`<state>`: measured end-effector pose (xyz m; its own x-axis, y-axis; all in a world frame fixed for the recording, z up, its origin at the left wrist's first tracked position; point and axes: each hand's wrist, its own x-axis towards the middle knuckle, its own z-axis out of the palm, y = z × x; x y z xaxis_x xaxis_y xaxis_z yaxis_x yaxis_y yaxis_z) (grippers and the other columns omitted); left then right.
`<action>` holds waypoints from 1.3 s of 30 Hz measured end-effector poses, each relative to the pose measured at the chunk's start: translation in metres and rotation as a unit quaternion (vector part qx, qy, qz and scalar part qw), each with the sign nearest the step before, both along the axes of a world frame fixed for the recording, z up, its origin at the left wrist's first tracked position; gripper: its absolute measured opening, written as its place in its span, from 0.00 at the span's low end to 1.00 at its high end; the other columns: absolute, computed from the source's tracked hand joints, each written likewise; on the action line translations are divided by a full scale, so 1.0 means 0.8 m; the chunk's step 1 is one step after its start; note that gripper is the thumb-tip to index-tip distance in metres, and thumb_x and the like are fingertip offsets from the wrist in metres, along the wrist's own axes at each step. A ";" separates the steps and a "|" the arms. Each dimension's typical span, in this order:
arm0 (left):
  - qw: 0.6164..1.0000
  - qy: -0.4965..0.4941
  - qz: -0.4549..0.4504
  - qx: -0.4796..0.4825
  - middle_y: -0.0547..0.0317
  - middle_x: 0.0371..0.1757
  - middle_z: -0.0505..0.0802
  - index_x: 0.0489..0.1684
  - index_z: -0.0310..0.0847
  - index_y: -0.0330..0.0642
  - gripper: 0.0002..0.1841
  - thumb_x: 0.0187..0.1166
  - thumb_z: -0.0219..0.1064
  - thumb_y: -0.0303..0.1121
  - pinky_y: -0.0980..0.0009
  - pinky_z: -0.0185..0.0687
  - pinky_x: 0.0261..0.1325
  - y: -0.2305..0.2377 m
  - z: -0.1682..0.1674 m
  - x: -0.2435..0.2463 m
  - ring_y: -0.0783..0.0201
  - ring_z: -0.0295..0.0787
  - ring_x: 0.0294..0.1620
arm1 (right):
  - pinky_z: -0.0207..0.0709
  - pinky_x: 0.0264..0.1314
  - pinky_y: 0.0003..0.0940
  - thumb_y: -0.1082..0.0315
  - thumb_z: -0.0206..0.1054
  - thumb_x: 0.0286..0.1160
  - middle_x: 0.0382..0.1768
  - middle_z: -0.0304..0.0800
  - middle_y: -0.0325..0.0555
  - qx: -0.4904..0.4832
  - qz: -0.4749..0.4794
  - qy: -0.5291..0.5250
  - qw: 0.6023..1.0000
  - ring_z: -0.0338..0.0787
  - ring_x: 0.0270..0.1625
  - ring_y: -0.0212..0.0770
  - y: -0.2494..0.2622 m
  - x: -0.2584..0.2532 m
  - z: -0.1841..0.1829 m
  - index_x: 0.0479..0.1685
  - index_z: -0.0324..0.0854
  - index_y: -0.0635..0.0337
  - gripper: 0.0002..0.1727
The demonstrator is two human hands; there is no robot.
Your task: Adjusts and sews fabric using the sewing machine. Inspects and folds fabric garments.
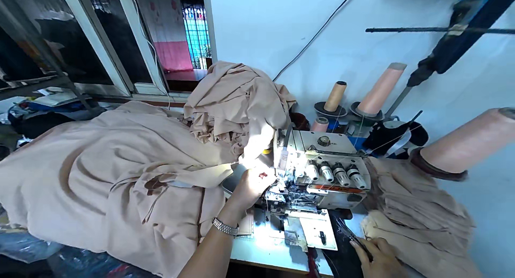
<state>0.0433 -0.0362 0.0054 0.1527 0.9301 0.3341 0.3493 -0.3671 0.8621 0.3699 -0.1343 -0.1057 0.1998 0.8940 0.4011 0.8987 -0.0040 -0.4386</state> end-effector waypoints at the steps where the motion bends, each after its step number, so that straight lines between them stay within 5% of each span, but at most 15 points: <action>1: 1.000 0.011 0.015 0.005 0.58 0.31 0.87 0.38 0.86 0.38 0.05 0.81 0.69 0.29 0.71 0.79 0.37 0.000 0.000 0.001 0.69 0.81 0.30 | 0.82 0.49 0.68 0.68 0.71 0.77 0.50 0.87 0.74 0.009 -0.002 -0.003 1.000 0.90 0.50 0.73 -0.001 0.000 -0.001 0.45 0.92 0.72 0.13; 7: 0.996 0.070 0.009 0.051 0.54 0.41 0.89 0.44 0.84 0.37 0.14 0.68 0.81 0.33 0.66 0.84 0.46 0.003 -0.007 0.006 0.65 0.86 0.39 | 0.83 0.48 0.62 0.66 0.58 0.87 0.38 0.90 0.71 0.058 -0.099 0.054 0.992 0.92 0.43 0.66 -0.014 -0.004 0.013 0.45 0.84 0.81 0.20; 9: 0.993 0.099 0.011 0.070 0.55 0.41 0.89 0.38 0.86 0.38 0.14 0.66 0.82 0.36 0.65 0.81 0.50 0.004 -0.010 0.010 0.64 0.84 0.42 | 0.84 0.43 0.45 0.65 0.54 0.90 0.33 0.87 0.62 0.049 -0.111 0.168 0.978 0.89 0.34 0.47 -0.020 -0.008 0.030 0.48 0.82 0.82 0.22; 12: 0.988 0.105 -0.007 0.112 0.57 0.37 0.89 0.29 0.87 0.40 0.13 0.63 0.84 0.38 0.67 0.80 0.50 0.007 -0.017 0.008 0.66 0.83 0.41 | 0.74 0.26 0.19 0.64 0.51 0.91 0.20 0.74 0.34 0.055 -0.089 0.344 0.933 0.75 0.19 0.21 -0.023 -0.015 0.045 0.39 0.78 0.75 0.20; 14: 0.992 0.090 -0.029 0.086 0.58 0.40 0.87 0.34 0.86 0.40 0.18 0.58 0.87 0.41 0.70 0.78 0.51 0.006 -0.014 0.006 0.67 0.81 0.43 | 0.70 0.18 0.16 0.62 0.51 0.92 0.15 0.74 0.25 0.017 -0.047 0.473 0.880 0.72 0.13 0.18 -0.027 -0.023 0.055 0.38 0.77 0.64 0.16; 17: 0.995 0.082 -0.046 0.030 0.57 0.47 0.85 0.38 0.82 0.42 0.22 0.55 0.89 0.40 0.69 0.79 0.54 0.005 -0.010 0.005 0.66 0.81 0.48 | 0.69 0.16 0.17 0.72 0.58 0.83 0.14 0.76 0.25 -0.052 0.057 0.560 0.825 0.72 0.13 0.20 -0.030 -0.040 0.071 0.44 0.74 0.58 0.01; 22: 0.988 0.085 -0.042 0.120 0.54 0.40 0.89 0.29 0.87 0.37 0.06 0.69 0.77 0.29 0.68 0.82 0.52 0.010 -0.023 0.002 0.64 0.85 0.44 | 0.72 0.22 0.15 0.72 0.75 0.67 0.21 0.80 0.27 0.027 0.119 0.397 0.910 0.74 0.18 0.16 -0.022 -0.089 0.083 0.40 0.84 0.65 0.08; 26: 0.996 -0.015 -0.081 0.016 0.61 0.32 0.89 0.34 0.86 0.39 0.02 0.72 0.73 0.24 0.74 0.82 0.39 0.004 -0.010 -0.005 0.72 0.84 0.33 | 0.67 0.22 0.16 0.60 0.77 0.66 0.17 0.80 0.35 0.116 0.129 0.209 0.963 0.72 0.18 0.18 0.004 -0.122 0.089 0.37 0.88 0.64 0.14; 29: 0.994 -0.078 -0.082 0.001 0.61 0.28 0.86 0.32 0.84 0.37 0.03 0.72 0.71 0.20 0.76 0.77 0.33 0.002 -0.006 -0.009 0.72 0.80 0.28 | 0.67 0.20 0.20 0.55 0.73 0.64 0.16 0.82 0.35 0.159 0.137 0.116 0.971 0.73 0.16 0.23 0.029 -0.142 0.093 0.36 0.90 0.59 0.15; 34: 0.990 -0.082 -0.113 0.011 0.62 0.30 0.86 0.31 0.83 0.37 0.04 0.71 0.71 0.20 0.78 0.78 0.37 0.004 -0.009 -0.011 0.74 0.81 0.31 | 0.80 0.24 0.38 0.56 0.68 0.66 0.21 0.89 0.43 0.175 0.159 0.024 0.971 0.87 0.21 0.39 0.059 -0.163 0.098 0.33 0.90 0.59 0.14; 39: 0.987 -0.094 -0.128 0.013 0.64 0.28 0.85 0.27 0.82 0.38 0.06 0.71 0.72 0.19 0.80 0.75 0.35 0.004 -0.009 -0.012 0.75 0.78 0.29 | 0.77 0.23 0.34 0.55 0.68 0.66 0.19 0.87 0.41 0.187 0.163 0.035 0.968 0.84 0.19 0.36 0.068 -0.172 0.096 0.31 0.90 0.58 0.15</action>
<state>0.0341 -0.0332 -0.0016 0.3152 0.8595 0.4023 0.0776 -0.4459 0.8917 0.2320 -0.0795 -0.0289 -0.0309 0.7086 0.7050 0.7934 0.4463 -0.4138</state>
